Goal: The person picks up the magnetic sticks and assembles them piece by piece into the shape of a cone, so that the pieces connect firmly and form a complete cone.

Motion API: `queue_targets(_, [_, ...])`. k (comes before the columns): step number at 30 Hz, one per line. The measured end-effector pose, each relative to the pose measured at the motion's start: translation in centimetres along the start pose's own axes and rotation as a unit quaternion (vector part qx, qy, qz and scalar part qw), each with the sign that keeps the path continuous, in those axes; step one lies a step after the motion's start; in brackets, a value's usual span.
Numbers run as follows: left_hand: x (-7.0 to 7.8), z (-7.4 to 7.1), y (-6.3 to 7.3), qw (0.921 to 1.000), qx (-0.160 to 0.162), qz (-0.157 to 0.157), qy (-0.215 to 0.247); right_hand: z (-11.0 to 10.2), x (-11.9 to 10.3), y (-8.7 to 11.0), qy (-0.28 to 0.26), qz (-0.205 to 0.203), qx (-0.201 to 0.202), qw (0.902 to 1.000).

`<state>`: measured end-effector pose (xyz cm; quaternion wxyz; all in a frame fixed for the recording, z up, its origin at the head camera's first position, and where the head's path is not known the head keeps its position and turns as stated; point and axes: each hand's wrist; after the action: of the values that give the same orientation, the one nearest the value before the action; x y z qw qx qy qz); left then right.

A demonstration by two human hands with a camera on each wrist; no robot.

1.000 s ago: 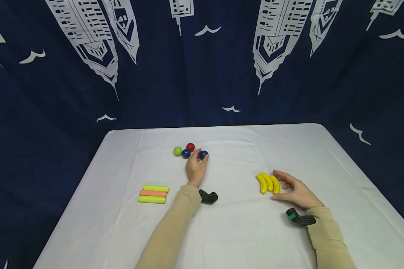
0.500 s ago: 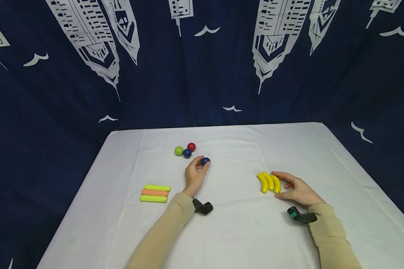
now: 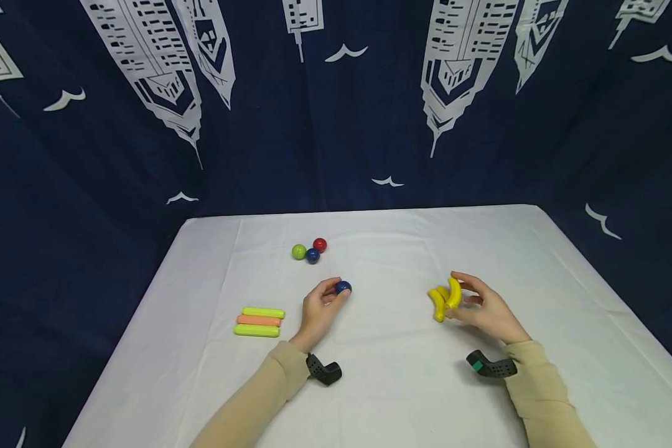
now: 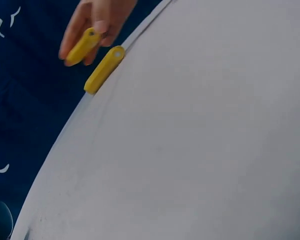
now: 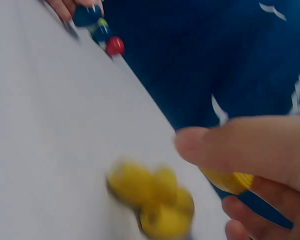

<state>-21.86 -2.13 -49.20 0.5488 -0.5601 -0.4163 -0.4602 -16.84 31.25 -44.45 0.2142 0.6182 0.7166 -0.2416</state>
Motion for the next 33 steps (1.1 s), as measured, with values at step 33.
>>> queue_targets(33, [0.7, -1.2, 1.9, 0.9984, -0.019, -0.014, 0.051, 9.4, -10.6, -0.7, -0.133, -0.173, -0.033, 0.9755])
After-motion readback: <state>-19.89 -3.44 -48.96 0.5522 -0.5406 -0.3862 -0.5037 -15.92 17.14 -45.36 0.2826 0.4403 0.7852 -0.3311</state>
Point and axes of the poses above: each hand's wrist, its own y-axis away from the middle knuckle, its own z-axis out of the palm, x = y × z, and after that the axes turned 14 degrees about y, right-handed
